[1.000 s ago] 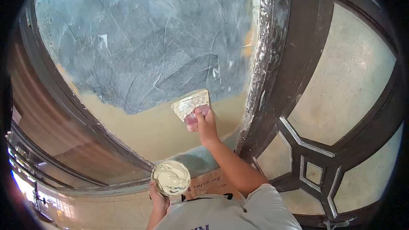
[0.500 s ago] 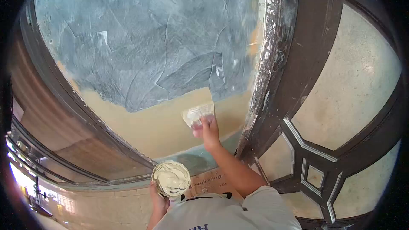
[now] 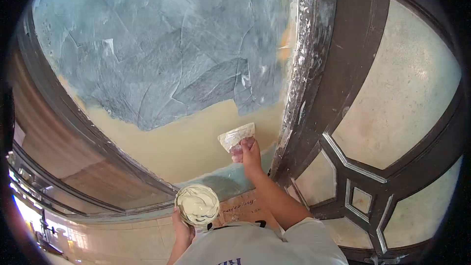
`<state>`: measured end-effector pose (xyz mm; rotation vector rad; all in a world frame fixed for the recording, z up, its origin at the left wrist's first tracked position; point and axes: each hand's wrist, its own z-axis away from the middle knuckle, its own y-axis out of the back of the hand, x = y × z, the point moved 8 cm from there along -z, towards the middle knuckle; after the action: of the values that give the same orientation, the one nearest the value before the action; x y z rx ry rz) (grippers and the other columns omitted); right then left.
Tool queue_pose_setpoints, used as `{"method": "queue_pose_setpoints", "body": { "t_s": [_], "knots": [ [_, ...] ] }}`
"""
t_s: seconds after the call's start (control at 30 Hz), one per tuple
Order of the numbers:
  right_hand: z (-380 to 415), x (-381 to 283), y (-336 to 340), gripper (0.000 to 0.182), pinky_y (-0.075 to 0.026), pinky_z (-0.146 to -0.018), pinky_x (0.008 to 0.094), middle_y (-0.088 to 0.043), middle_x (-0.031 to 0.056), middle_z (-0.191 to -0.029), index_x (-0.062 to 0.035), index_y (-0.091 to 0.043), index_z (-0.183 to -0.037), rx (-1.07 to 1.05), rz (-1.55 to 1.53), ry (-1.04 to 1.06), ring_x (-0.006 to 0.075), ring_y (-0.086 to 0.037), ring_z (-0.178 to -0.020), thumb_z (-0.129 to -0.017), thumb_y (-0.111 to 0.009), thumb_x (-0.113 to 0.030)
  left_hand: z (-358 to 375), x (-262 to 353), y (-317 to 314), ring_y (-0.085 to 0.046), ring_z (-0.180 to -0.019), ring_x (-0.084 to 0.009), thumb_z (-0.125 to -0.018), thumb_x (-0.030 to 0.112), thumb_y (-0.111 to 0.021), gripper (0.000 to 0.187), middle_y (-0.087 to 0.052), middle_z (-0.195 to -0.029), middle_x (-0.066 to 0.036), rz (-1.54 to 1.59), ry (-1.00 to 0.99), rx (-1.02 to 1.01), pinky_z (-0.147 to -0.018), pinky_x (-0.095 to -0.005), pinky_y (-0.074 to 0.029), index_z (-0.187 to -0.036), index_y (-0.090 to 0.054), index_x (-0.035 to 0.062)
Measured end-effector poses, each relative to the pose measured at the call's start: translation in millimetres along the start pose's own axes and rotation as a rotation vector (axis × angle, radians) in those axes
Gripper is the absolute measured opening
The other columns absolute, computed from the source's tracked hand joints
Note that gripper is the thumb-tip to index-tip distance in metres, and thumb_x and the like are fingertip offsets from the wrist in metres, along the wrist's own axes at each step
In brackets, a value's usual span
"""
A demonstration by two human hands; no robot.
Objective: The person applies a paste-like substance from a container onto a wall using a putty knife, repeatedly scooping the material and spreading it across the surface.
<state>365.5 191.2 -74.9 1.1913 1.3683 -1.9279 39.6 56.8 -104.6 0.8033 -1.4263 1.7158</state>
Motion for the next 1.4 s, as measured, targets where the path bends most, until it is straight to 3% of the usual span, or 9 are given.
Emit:
{"method": "queue_pose_setpoints", "body": {
  "t_s": [0.2,0.37,0.5,0.67,0.83,1.0,1.17,1.27,1.4],
  "knots": [
    [-15,-34,9,0.019,-0.052,-0.05,0.0283,-0.063,0.0055,-0.09,-0.0107,-0.05,-0.112,0.056,-0.003,0.056,0.0134,-0.063,-0.065,-0.104,-0.05,-0.029,1,3,-2,-0.058,-0.118,-0.0301,-0.101,0.031,-0.038,0.049,-0.057,-0.13,-0.018,0.061,-0.015,0.07,-0.101,-0.0415,-0.048,-0.136,-0.045,-0.0026],
    [-22,-46,8,0.023,-0.052,-0.049,0.0287,-0.062,0.0054,-0.083,-0.0101,-0.049,-0.109,0.004,0.005,0.042,0.0144,-0.062,-0.06,-0.104,-0.049,-0.032,-1,-4,1,-0.051,-0.129,-0.0286,-0.104,0.038,-0.034,0.051,-0.05,-0.141,-0.014,-0.006,0.021,0.008,-0.108,-0.0416,-0.042,-0.144,-0.039,0.0059],
    [-42,-17,34,0.023,-0.053,-0.05,0.0299,-0.061,0.0054,-0.083,-0.0119,-0.048,-0.107,0.07,-0.041,0.007,0.0148,-0.062,-0.059,-0.103,-0.048,-0.034,-1,-9,-1,-0.049,-0.13,-0.0287,-0.103,0.038,-0.034,0.051,-0.05,-0.142,-0.014,-0.022,0.001,-0.006,-0.108,-0.0422,-0.041,-0.143,-0.039,0.0064],
    [-29,61,90,0.02,-0.053,-0.048,0.0309,-0.061,0.004,-0.084,-0.0159,-0.05,-0.106,0.063,0.002,-0.286,0.015,-0.062,-0.06,-0.102,-0.047,-0.035,-3,-26,14,-0.051,-0.128,-0.0291,-0.103,0.034,-0.034,0.047,-0.051,-0.14,-0.015,-0.024,0.066,0.064,-0.108,-0.043,-0.042,-0.14,-0.041,0.0062],
    [-27,6,84,0.018,-0.048,-0.045,0.0294,-0.06,0.0035,-0.082,-0.0159,-0.05,-0.104,0.144,0.001,-0.163,0.0137,-0.058,-0.055,-0.103,-0.049,-0.034,-7,-21,-3,-0.052,-0.128,-0.0292,-0.103,0.033,-0.035,0.047,-0.052,-0.138,-0.015,-0.021,0.015,0.044,-0.107,-0.0437,-0.043,-0.14,-0.041,0.0049],
    [-49,-72,65,0.026,-0.046,-0.043,0.0269,-0.058,0.0022,-0.08,-0.0139,-0.05,-0.102,0.036,0.016,0.043,0.0123,-0.055,-0.053,-0.103,-0.05,-0.04,-11,-27,-20,-0.05,-0.13,-0.0288,-0.103,0.037,-0.033,0.05,-0.052,-0.139,-0.015,-0.032,0.011,-0.012,-0.11,-0.043,-0.04,-0.14,-0.042,0.0038],
    [-66,-35,97,0.03,-0.046,-0.043,0.0268,-0.057,0.0011,-0.072,-0.0133,-0.051,-0.102,0.162,0.07,0.009,0.0126,-0.055,-0.051,-0.102,-0.052,-0.043,-14,-42,-27,-0.049,-0.13,-0.0276,-0.103,0.04,-0.033,0.052,-0.052,-0.14,-0.014,-0.029,0.029,0.024,-0.111,-0.0417,-0.038,-0.139,-0.044,0.0036],
    [-49,5,117,0.029,-0.047,-0.044,0.0282,-0.061,0.0039,-0.081,-0.0163,-0.048,-0.108,0.158,0.09,-0.166,0.013,-0.058,-0.057,-0.103,-0.049,-0.045,-13,-47,-34,-0.049,-0.13,-0.0281,-0.103,0.04,-0.033,0.053,-0.052,-0.14,-0.014,-0.035,0.056,0.033,-0.111,-0.0419,-0.038,-0.14,-0.044,0.0036],
    [-43,-19,105,0.026,-0.046,-0.045,0.0271,-0.059,0.0023,-0.085,-0.017,-0.046,-0.111,0.068,0.094,-0.122,0.0115,-0.059,-0.062,-0.102,-0.052,-0.041,-17,-55,-37,-0.05,-0.13,-0.0287,-0.103,0.041,-0.034,0.054,-0.053,-0.139,-0.015,-0.048,0.041,0.04,-0.11,-0.0421,-0.039,-0.14,-0.044,0.0028]
  ]
}}
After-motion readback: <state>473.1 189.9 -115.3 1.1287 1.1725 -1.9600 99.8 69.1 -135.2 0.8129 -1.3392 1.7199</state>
